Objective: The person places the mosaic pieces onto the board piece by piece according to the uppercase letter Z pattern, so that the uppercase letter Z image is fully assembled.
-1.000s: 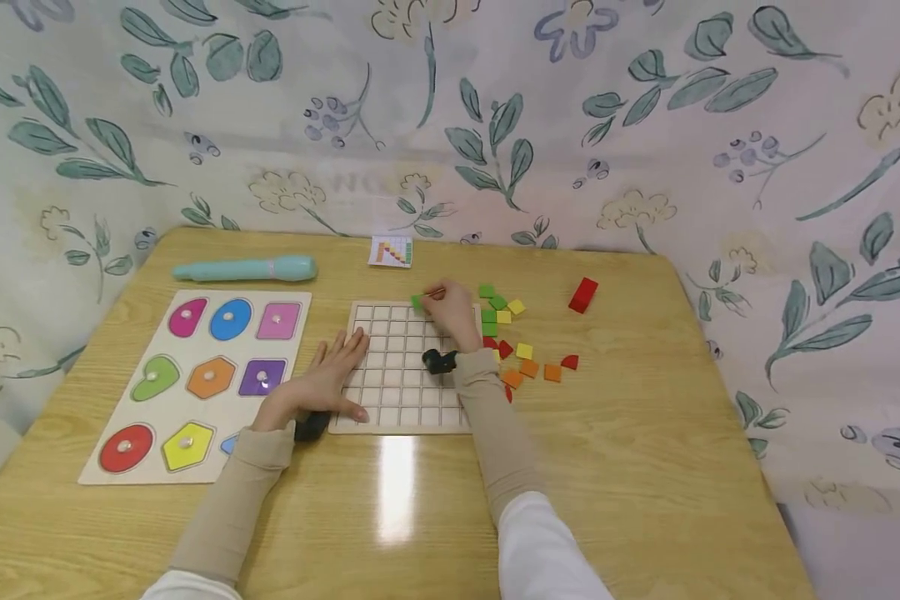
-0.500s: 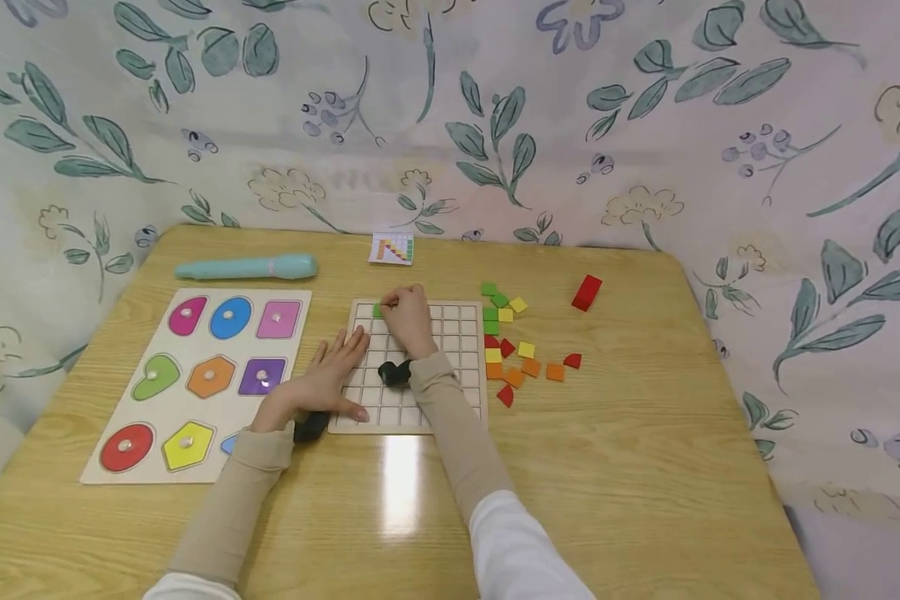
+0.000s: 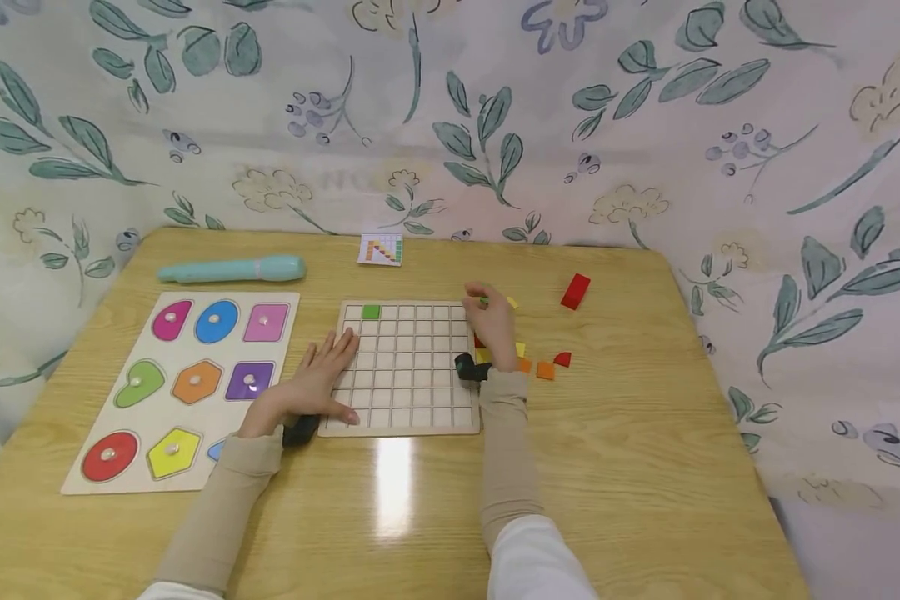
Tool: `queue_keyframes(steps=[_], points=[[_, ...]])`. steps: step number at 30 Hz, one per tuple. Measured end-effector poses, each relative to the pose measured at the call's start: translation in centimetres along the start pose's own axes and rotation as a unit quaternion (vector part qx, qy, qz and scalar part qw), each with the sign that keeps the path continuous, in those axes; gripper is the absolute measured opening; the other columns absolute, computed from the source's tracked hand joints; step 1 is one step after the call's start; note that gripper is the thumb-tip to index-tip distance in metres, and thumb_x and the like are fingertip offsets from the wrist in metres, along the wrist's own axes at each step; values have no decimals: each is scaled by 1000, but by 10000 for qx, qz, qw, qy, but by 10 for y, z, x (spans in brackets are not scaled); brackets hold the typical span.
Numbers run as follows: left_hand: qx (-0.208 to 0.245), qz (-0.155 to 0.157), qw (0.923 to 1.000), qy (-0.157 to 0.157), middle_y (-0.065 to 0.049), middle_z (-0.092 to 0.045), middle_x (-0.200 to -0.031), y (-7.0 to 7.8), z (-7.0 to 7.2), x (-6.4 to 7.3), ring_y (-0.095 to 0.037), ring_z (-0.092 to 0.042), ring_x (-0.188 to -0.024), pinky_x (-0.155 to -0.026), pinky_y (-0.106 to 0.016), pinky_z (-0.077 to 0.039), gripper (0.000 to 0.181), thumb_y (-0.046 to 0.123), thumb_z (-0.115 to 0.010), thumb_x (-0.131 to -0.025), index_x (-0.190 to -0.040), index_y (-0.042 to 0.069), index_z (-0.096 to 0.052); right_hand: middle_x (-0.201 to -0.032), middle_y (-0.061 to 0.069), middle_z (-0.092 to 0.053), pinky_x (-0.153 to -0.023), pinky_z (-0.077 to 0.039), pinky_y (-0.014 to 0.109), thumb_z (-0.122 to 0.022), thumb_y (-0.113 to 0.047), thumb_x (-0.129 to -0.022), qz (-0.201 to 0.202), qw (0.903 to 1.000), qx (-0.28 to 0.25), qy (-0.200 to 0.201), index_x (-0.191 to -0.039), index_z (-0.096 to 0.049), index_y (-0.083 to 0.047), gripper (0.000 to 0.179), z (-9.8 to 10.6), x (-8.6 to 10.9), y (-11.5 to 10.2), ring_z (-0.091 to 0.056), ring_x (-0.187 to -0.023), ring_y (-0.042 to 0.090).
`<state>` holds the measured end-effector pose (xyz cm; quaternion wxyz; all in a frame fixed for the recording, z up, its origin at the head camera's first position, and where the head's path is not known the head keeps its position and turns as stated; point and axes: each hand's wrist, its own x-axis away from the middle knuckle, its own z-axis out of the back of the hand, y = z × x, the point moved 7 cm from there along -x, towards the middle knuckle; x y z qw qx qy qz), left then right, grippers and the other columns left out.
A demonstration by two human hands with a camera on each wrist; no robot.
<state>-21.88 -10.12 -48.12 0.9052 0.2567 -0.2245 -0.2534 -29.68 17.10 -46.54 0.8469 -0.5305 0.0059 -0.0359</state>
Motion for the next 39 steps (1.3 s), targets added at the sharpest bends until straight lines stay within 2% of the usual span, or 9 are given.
queue_keyframes(steps=[3,7,14,16,19,22,29,35,39], points=[[-60,25,10000,-28,-19,14,-162,-2,1,2,-42,20,-147,-115,-63,15,133,50,-83,-67,-154,-1,4,-129,18,-61,-69,-41,20,-59,-9,-95,75,9985,517,-160,-128,-59,-2,34,14,0,8,-55,-87,23],[-29,32,10000,46,-19,14,-162,-4,3,2,-41,20,-147,-115,-62,16,133,49,-83,-67,-154,-1,4,-128,19,-62,-72,-41,27,-59,-1,-92,319,9934,985,-498,-131,-58,0,39,18,0,6,-50,-81,24],[5,68,10000,22,-19,15,-161,-5,2,2,-41,21,-146,-115,-62,16,132,49,-83,-67,-154,-1,4,-128,22,-57,-96,-46,45,-55,-1,-93,193,9794,1878,-714,-131,-58,-2,38,10,0,-2,-54,-115,33],[21,94,10000,13,-19,15,-162,-5,1,3,-41,21,-146,-115,-62,16,132,49,-83,-67,-154,-1,4,-125,22,-58,-94,-48,46,-54,-3,-94,87,9772,1981,-757,-127,-59,-2,34,8,0,-2,-55,-113,35],[16,80,10000,4,-19,15,-162,-3,2,3,-41,21,-147,-115,-61,17,132,48,-83,-68,-154,-1,4,-119,22,-60,-89,-49,43,-57,-5,-94,-82,9799,1881,-656,-119,-62,0,26,7,1,0,-57,-106,34],[-10,39,10000,-8,-18,14,-162,0,2,2,-41,21,-147,-115,-61,16,131,48,-83,-68,-154,0,4,-112,19,-63,-83,-50,38,-60,-8,-94,-172,9855,1658,-315,-115,-64,0,22,11,1,3,-59,-99,30],[-112,55,9999,-28,-18,12,-162,6,2,3,-41,20,-147,-115,-62,15,133,48,-84,-65,-154,0,2,-105,20,-68,-76,-54,40,-62,-12,-93,253,9920,1174,393,-111,-67,0,22,7,9,-16,-66,-91,32],[-146,18,9999,-39,-18,11,-162,12,0,3,-41,19,-147,-116,-63,14,133,48,-85,-64,-154,0,1,-105,17,-68,-79,-55,39,-63,-12,-93,405,9970,659,60,-108,-68,-2,18,-28,8,-36,-65,-93,30],[-128,112,9999,-23,-17,11,-163,9,-1,2,-41,19,-147,-116,-62,15,135,48,-85,-63,-154,1,1,-101,16,-69,-77,-54,35,-63,-9,-92,619,9944,784,-344,-105,-69,-3,15,-62,2,-50,-66,-90,28]])
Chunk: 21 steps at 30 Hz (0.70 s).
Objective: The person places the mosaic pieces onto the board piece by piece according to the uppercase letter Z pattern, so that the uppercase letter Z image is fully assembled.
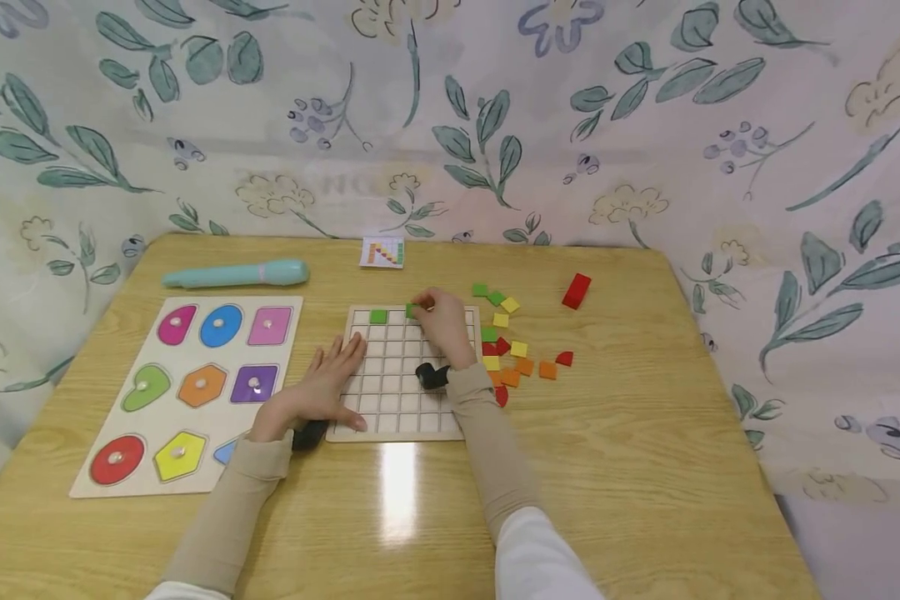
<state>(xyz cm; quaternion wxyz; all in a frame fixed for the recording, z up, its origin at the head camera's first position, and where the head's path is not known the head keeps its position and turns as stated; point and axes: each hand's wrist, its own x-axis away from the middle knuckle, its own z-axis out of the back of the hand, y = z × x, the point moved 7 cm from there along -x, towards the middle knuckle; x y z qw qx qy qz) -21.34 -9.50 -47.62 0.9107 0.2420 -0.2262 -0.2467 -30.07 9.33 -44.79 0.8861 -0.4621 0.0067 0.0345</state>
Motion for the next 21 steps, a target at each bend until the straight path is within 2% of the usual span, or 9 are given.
queue_keyframes(steps=[3,6,9,14,18,21], points=[[26,39,10000,84,-17,11,-163,-3,0,0,-40,18,-148,-116,-62,14,135,48,-86,-62,-155,1,1,-99,14,-69,-76,-53,31,-64,-8,-91,69,9995,83,-280,-103,-69,-3,14,-21,-8,-7,-64,-88,25],[16,-28,9999,115,-17,11,-163,-4,0,0,-41,17,-148,-116,-62,14,136,49,-87,-61,-155,2,-1,-99,13,-69,-77,-53,29,-66,-8,-90,-73,9990,175,-404,-104,-70,-3,15,-33,-10,-8,-63,-89,23],[-35,-137,9998,144,-19,10,-162,-3,0,0,-42,15,-148,-117,-62,11,136,49,-87,-60,-155,0,-2,-106,14,-66,-80,-54,31,-66,-7,-91,-188,9982,234,-510,-108,-70,-1,19,-39,-9,-7,-63,-93,24],[-60,-162,9997,194,-22,11,-161,-4,5,0,-43,12,-148,-118,-61,8,138,47,-88,-60,-153,-4,0,-112,15,-61,-84,-54,32,-64,-11,-92,-23,9983,228,-530,-115,-68,-2,25,-43,-10,-5,-62,-98,24],[-74,-121,9998,103,-22,14,-161,-4,4,0,-42,14,-148,-118,-60,9,139,49,-86,-61,-153,-5,4,-109,11,-64,-83,-51,31,-63,-15,-93,-17,9978,-146,-649,-120,-66,-7,29,-39,-11,3,-60,-96,23],[17,-118,9999,7,-22,16,-160,-4,1,2,-41,17,-148,-118,-59,11,139,49,-86,-63,-152,-5,6,-112,12,-64,-81,-51,27,-60,-17,-96,-217,9936,-845,-716,-125,-64,-8,30,-27,-9,14,-60,-95,20]])
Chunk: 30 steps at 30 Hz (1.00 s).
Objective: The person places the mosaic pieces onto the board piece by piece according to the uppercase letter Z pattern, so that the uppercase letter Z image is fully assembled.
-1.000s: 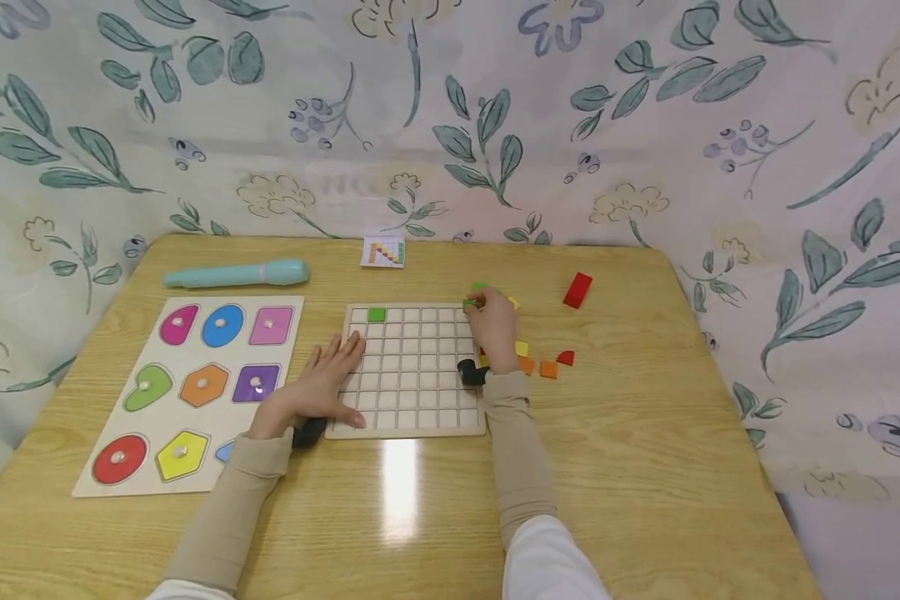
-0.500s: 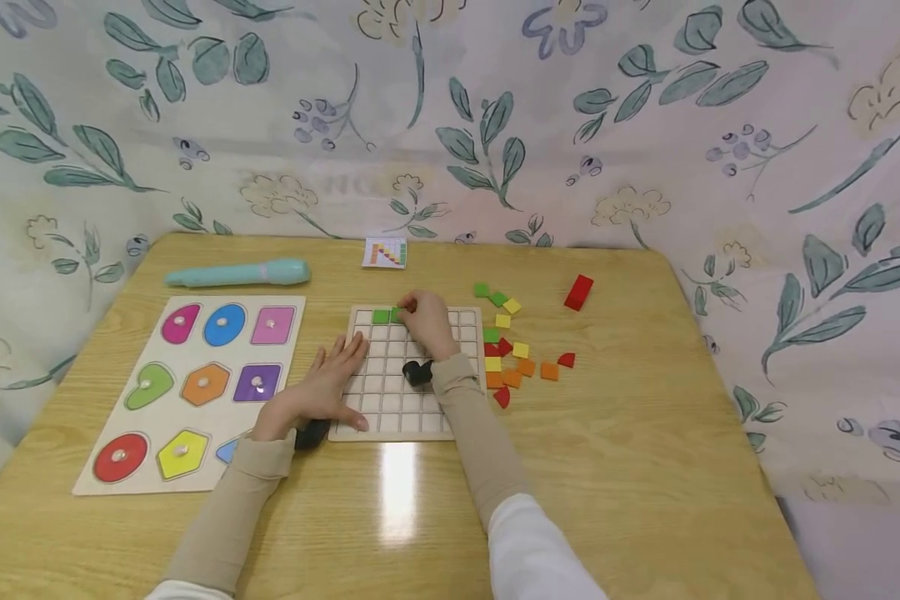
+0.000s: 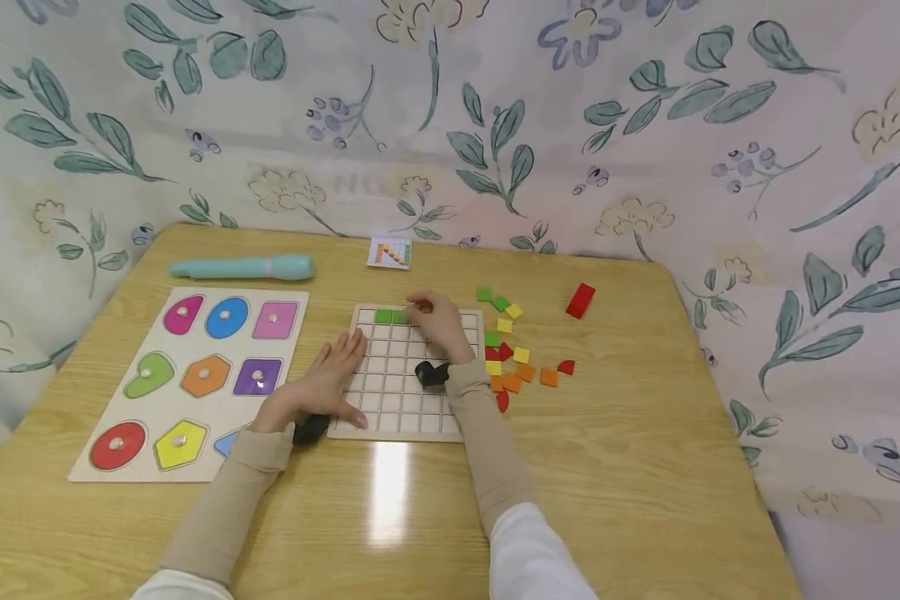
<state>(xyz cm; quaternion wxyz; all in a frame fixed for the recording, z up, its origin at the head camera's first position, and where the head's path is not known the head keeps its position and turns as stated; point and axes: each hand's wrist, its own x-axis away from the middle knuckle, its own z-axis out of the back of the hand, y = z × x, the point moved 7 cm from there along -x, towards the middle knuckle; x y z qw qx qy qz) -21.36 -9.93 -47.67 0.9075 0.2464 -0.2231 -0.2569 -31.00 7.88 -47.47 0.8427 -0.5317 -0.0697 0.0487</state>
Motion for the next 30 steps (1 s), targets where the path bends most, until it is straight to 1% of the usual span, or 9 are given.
queue_keyframes(steps=[3,5,8,11,14,16,21,26,30], points=[[-24,-19,10000,-82,-21,16,-160,-1,-3,1,-41,17,-147,-118,-59,12,139,50,-85,-64,-152,-5,7,-116,15,-64,-74,-51,21,-57,-19,-98,-155,9968,-633,455,-126,-63,-7,31,26,8,14,-61,-90,13],[-71,-11,9999,-107,-21,17,-160,-2,-5,3,-41,17,-147,-118,-59,11,139,50,-85,-64,-152,-4,7,-118,17,-64,-68,-50,18,-57,-18,-98,-197,9909,-837,1034,-125,-63,-6,31,48,15,24,-60,-84,10],[-133,25,9998,-147,-20,17,-160,-4,-5,6,-41,18,-147,-118,-59,11,139,50,-85,-64,-152,-3,7,-124,15,-63,-61,-46,16,-58,-16,-97,-357,9780,-708,1927,-126,-62,-6,32,79,30,41,-59,-81,11],[-142,45,9998,-125,-20,17,-161,-5,-5,7,-41,18,-147,-118,-59,11,139,50,-85,-64,-153,-3,8,-131,14,-61,-59,-42,16,-59,-15,-96,-509,9676,-280,2457,-130,-60,-7,36,101,41,54,-60,-87,19],[-150,22,9998,-97,-20,17,-161,-5,-4,7,-41,18,-147,-118,-59,11,138,50,-84,-64,-153,-3,8,-136,15,-58,-60,-41,17,-60,-15,-95,-575,9678,140,2448,-137,-54,-7,43,110,44,58,-59,-89,21],[-118,-1,9999,-90,-20,17,-161,-4,-4,6,-41,18,-147,-118,-59,11,138,51,-84,-65,-152,-4,8,-136,16,-58,-58,-39,18,-62,-13,-93,-566,9704,404,2315,-139,-52,-7,47,111,43,57,-56,-78,18],[-34,3,9999,-115,-20,18,-160,-2,-3,4,-41,19,-147,-118,-59,12,136,50,-83,-66,-152,-4,8,-117,17,-68,-58,-38,25,-62,-7,-91,-474,9711,1145,2038,-134,-57,-6,43,110,37,52,-50,-62,19],[-49,37,10000,-71,-19,17,-161,-1,-1,1,-40,19,-147,-118,-58,12,136,49,-84,-66,-153,-3,7,-112,18,-65,-78,-48,40,-61,-14,-93,-578,9652,2028,1547,-134,-58,-6,42,107,30,45,-61,-94,32],[-22,48,10000,-65,-19,17,-161,0,-1,-1,-39,19,-148,-118,-58,12,136,48,-85,-65,-153,-3,6,-114,18,-60,-81,-49,44,-60,-25,-94,-796,9608,2386,1169,-133,-57,-8,43,103,28,46,-58,-98,33]])
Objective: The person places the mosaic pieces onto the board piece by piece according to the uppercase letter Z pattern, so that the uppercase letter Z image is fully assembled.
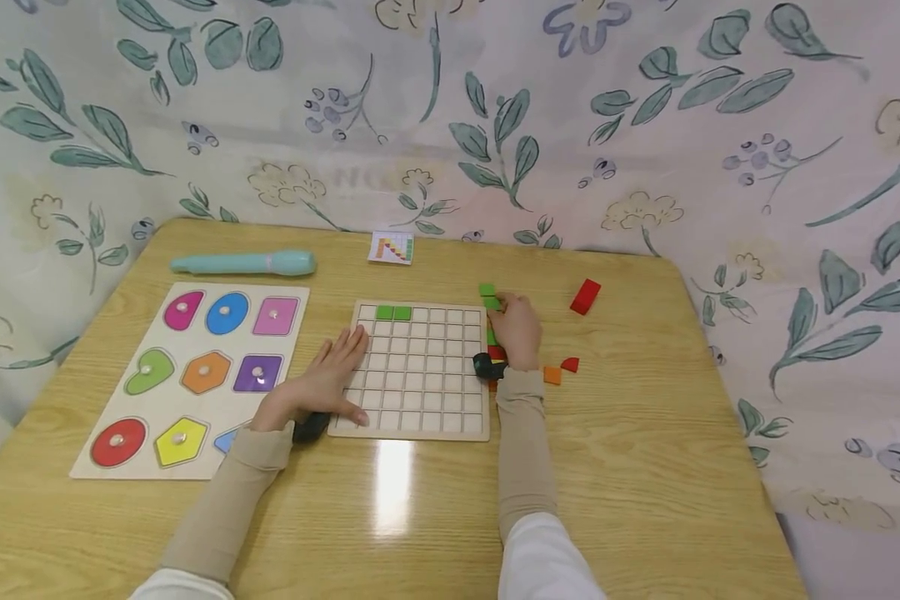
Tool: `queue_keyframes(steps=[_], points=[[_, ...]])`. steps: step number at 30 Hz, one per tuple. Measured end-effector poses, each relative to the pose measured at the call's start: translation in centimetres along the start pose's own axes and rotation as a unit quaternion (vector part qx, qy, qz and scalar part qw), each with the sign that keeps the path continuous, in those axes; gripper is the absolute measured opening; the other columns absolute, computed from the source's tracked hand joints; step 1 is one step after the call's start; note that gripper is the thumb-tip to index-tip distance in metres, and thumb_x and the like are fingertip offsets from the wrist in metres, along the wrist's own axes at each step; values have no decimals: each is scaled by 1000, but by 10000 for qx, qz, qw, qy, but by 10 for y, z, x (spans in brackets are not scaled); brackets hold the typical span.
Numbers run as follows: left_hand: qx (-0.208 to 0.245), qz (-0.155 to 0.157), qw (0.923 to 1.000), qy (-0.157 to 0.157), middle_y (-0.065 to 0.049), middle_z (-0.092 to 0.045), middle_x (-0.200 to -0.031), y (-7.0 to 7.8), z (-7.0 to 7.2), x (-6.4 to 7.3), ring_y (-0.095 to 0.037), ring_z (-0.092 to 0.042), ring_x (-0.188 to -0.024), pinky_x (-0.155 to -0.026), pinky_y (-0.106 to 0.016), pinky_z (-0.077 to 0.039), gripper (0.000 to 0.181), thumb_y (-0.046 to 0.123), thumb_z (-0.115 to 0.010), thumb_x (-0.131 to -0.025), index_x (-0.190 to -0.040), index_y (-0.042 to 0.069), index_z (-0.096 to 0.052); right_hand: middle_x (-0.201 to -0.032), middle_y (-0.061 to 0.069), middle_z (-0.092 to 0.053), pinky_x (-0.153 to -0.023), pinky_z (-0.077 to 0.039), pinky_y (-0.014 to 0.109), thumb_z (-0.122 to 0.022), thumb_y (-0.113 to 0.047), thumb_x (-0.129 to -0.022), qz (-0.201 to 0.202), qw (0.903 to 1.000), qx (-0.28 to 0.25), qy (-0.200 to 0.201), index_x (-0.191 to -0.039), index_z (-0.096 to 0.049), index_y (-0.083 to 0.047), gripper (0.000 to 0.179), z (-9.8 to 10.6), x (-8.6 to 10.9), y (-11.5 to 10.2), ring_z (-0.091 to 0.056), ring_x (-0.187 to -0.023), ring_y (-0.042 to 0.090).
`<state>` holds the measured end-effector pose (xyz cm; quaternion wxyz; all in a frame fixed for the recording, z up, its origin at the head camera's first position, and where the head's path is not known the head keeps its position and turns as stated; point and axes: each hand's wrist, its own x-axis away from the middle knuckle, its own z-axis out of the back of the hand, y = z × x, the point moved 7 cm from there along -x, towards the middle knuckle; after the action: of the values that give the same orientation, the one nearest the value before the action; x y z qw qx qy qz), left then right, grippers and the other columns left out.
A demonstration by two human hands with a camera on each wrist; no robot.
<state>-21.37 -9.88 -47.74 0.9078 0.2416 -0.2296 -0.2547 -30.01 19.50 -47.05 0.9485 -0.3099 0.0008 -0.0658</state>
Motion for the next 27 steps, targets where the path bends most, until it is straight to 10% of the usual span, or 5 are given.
queue_keyframes(steps=[7,17,27], points=[[-8,17,10000,-61,-18,18,-161,1,3,-1,-38,20,-147,-119,-56,13,135,49,-84,-66,-153,-2,7,-118,20,-56,-89,-48,47,-64,-22,-92,-103,9990,-411,156,-120,-59,-1,35,4,1,1,-56,-105,34],[-60,58,10000,20,-18,16,-161,-1,2,-1,-39,19,-148,-119,-58,12,137,50,-85,-65,-153,-2,7,-108,16,-69,-67,-46,28,-63,-13,-93,34,9844,-1607,717,-108,-64,-3,19,7,6,-22,-63,-88,29],[-52,24,10000,31,-19,16,-161,0,0,-1,-39,18,-148,-118,-58,12,137,49,-85,-64,-153,-3,6,-107,17,-68,-83,-52,35,-59,-6,-94,832,9751,-2054,-105,-108,-66,-2,16,-46,16,-81,-63,-96,28]])
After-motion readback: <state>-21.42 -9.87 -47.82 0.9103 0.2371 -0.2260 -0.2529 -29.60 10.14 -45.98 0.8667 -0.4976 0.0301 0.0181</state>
